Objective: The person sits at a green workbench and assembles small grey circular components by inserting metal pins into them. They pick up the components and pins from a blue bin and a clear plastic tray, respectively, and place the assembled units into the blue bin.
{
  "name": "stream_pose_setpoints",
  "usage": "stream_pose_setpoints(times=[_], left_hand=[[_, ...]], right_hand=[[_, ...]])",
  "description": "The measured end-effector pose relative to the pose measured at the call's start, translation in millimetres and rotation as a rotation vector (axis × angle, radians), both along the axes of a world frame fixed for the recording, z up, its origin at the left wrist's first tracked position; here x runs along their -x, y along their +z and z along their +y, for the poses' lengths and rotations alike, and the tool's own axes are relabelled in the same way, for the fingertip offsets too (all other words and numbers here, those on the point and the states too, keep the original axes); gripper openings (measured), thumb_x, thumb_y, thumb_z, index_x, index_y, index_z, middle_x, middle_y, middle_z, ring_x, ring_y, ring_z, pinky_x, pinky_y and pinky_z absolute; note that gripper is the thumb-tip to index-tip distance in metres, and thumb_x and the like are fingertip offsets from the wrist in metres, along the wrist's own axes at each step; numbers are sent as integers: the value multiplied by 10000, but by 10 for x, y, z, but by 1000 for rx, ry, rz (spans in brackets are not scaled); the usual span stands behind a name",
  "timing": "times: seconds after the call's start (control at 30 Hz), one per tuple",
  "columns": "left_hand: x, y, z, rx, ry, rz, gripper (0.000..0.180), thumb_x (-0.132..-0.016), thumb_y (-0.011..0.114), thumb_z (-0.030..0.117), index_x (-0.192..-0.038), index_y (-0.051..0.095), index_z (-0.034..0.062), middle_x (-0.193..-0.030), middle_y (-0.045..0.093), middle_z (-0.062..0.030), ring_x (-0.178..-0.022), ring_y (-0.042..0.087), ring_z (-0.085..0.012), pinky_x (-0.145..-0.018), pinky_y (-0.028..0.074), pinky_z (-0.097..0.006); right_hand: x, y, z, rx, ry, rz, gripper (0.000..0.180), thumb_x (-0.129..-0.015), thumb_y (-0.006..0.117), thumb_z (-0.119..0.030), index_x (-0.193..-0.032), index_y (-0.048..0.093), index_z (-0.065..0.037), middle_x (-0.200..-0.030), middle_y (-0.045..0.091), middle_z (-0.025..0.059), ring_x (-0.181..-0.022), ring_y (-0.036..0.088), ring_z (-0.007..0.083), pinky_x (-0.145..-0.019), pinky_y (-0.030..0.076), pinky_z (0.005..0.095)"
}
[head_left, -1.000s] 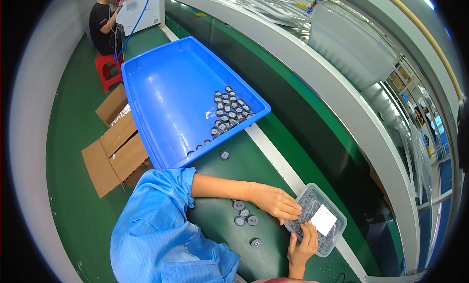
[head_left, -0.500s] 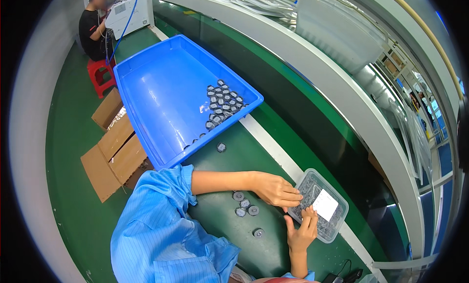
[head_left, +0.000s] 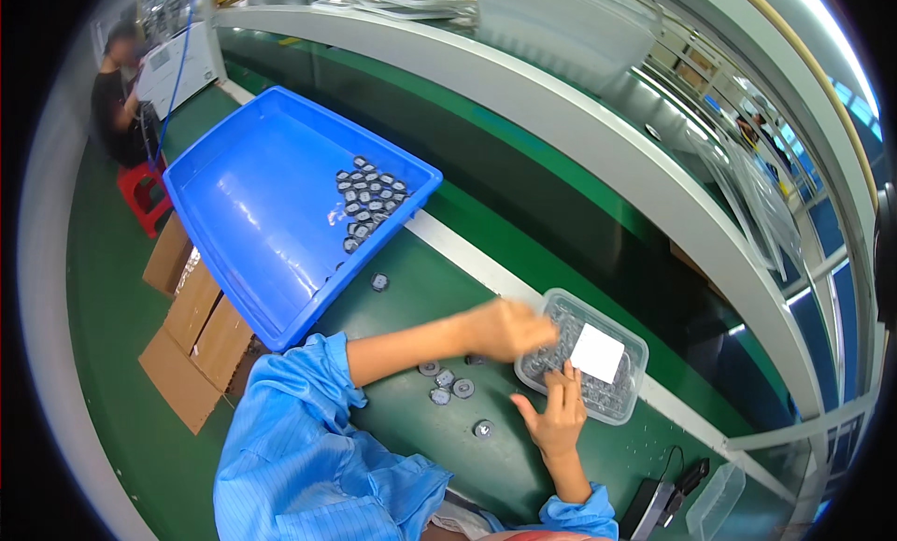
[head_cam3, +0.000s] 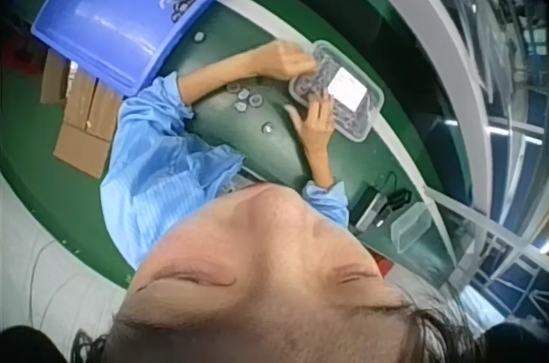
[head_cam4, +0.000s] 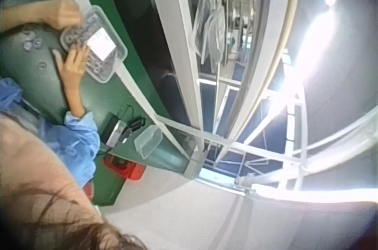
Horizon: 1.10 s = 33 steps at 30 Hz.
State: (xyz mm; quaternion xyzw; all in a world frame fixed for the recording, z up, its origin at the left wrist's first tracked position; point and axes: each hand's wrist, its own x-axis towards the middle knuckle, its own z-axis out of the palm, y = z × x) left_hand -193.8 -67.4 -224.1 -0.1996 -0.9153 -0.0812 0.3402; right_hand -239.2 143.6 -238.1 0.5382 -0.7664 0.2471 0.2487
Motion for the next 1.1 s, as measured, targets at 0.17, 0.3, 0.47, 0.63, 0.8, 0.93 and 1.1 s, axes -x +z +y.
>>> stream_pose_setpoints(times=[0.17,0.3,0.47,0.63,0.8,0.93,1.1], left_hand=[[70,381,-50,-117,-131,-255,328,-782,670,316,-964,641,44,-1004,643,-79,-931,639,-259,-716,543,-351],[-136,582,-23,-80,-179,-607,426,-757,688,384,-1036,654,65,-1184,604,-98,-1106,580,-281,-839,524,-392],[-147,342,-167,-28,-260,-449,415,-769,674,371,-1068,660,84,-1243,595,-82,-1161,557,-276,-920,496,-379],[-137,332,-168,-75,-275,-438,396,-787,667,342,-1094,659,92,-1251,596,-82,-1159,566,-265,-929,501,-373],[-171,215,-87,-116,-193,-306,335,-788,689,208,-1076,644,42,-1207,614,-111,-1124,589,-279,-912,508,-380],[-118,230,29,-410,-79,-305,447,-772,701,126,-1166,520,14,-1140,599,-160,-1082,574,-320,-894,495,-385],[18,82,149,-830,134,-511,604,-756,722,146,-1213,371,-33,-852,598,-130,-816,617,-269,-746,502,-354]], right_hand=[[26,122,-30,-45,-1,-13,405,-716,794,-344,-909,641,-23,-892,630,93,-938,658,305,-825,552,429],[33,69,-62,-44,-14,127,442,-718,785,-361,-976,663,-24,-865,620,83,-937,659,297,-831,551,417],[45,53,-62,-29,38,122,410,-743,761,-312,-981,665,7,-844,635,96,-946,653,308,-809,562,412],[52,-1,-58,-27,2,245,356,-795,730,-304,-956,672,8,-849,630,107,-939,659,315,-822,553,421],[85,77,-143,-8,-39,274,299,-788,740,-206,-960,657,25,-868,639,110,-934,663,291,-796,572,385],[157,108,-232,34,-85,279,269,-785,738,-190,-926,656,25,-784,613,99,-857,679,283,-754,584,360],[183,131,-325,8,-105,245,274,-822,693,-227,-895,651,33,-723,565,84,-849,670,273,-792,565,351]])
